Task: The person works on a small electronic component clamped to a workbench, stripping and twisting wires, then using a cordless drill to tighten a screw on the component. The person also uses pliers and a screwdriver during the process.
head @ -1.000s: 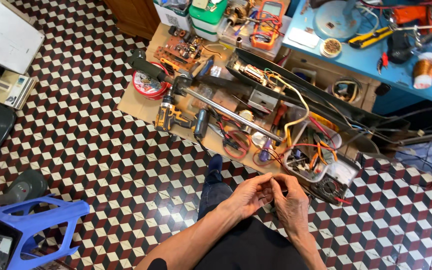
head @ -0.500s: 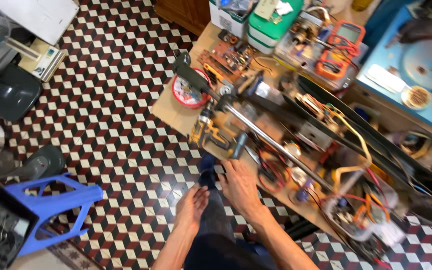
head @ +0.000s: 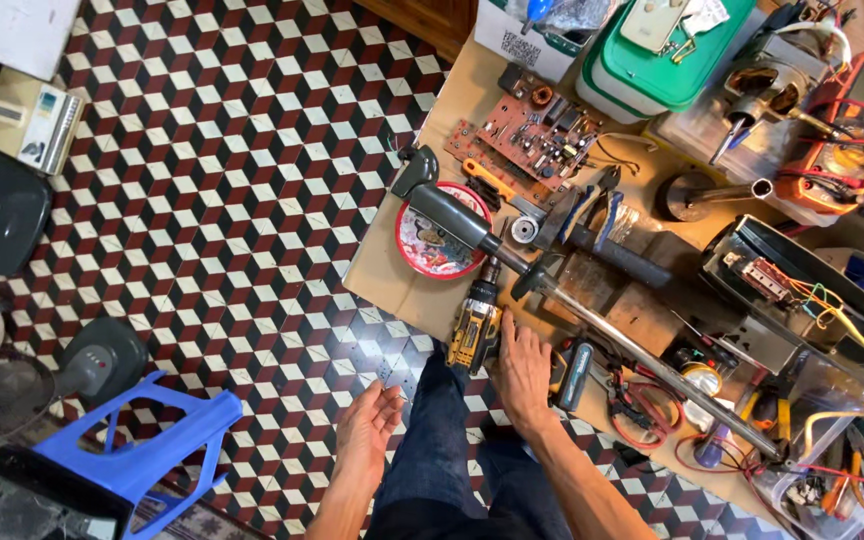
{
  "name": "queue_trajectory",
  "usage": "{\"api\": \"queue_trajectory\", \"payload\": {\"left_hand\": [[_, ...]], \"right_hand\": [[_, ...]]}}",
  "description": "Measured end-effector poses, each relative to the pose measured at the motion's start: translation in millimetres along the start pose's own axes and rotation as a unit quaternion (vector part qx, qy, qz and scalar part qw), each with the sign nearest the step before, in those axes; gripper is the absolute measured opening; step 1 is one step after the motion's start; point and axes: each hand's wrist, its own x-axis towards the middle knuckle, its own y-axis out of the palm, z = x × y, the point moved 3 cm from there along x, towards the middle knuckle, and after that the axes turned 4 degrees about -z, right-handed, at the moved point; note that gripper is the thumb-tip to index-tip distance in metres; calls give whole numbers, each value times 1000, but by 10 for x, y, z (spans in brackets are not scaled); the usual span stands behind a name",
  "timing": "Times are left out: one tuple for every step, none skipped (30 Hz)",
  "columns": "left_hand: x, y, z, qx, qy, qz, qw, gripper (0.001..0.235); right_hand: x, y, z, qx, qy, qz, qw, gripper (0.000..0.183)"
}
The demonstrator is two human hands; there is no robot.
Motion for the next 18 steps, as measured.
{"api": "queue_trajectory", "payload": {"left_hand": [[24, -4, -16, 11, -8, 9, 1000, 30], [51, -8, -14, 20, -9, 2, 1000, 30], [71, 15, -12, 30, -10, -1, 999, 30], [67, 27, 14, 40, -10, -5, 999, 30], [81, 1, 18, 48, -2, -14, 999, 29], [85, -46, 16, 55, 7, -22, 998, 28], [74, -62, -10, 67, 15, -27, 997, 27], [50, -91, -98, 108, 65, -14, 992, 29], [36, -72, -160, 154, 109, 7, 982, 32], [55, -29, -237, 124, 138, 15, 983, 27], [44, -5, -237, 95, 160, 21, 982, 23], [43, 73, -122, 113, 142, 31, 983, 22], [50, 130, -136, 123, 142, 32, 982, 21], [24, 187, -156, 132, 142, 33, 980, 20], [-21, 348, -143, 131, 145, 73, 978, 20], [-115, 520, -83, 130, 147, 113, 974, 20], [-258, 716, 109, 136, 136, 157, 969, 20], [-418, 927, 317, 131, 106, 210, 963, 22]], "right_hand": [[-51, -1, 16, -1, 9, 11, 1000, 99], [-117, -23, 44, 18, 4, 8, 1000, 102], [-187, -60, 71, 37, 1, 3, 999, 105], [-269, -116, 96, 56, -2, -3, 998, 107], [-354, -183, 143, 62, -8, -10, 998, 105], [-452, -269, 189, 68, -14, -17, 997, 102], [-549, -363, 243, 73, -14, -26, 997, 100], [-647, -453, 307, 108, -18, -31, 994, 97], [-788, -559, 323, 137, -12, -36, 990, 93], [-890, -656, 306, 165, -7, -42, 985, 90], [-1049, -745, 247, 200, 16, -24, 979, 90], [-1237, -852, 178, 236, 39, -8, 971, 91], [-1329, -935, 194, 283, 42, 4, 958, 91], [-1498, -1088, 178, 363, 48, -16, 930, 90], [-1657, -1291, 115, 435, 50, -41, 898, 89], [-1775, -1462, 92, 504, 49, -66, 859, 88], [-1937, -1590, 37, 555, 86, -96, 822, 81], [-2101, -1685, -30, 603, 119, -127, 779, 73]]}}
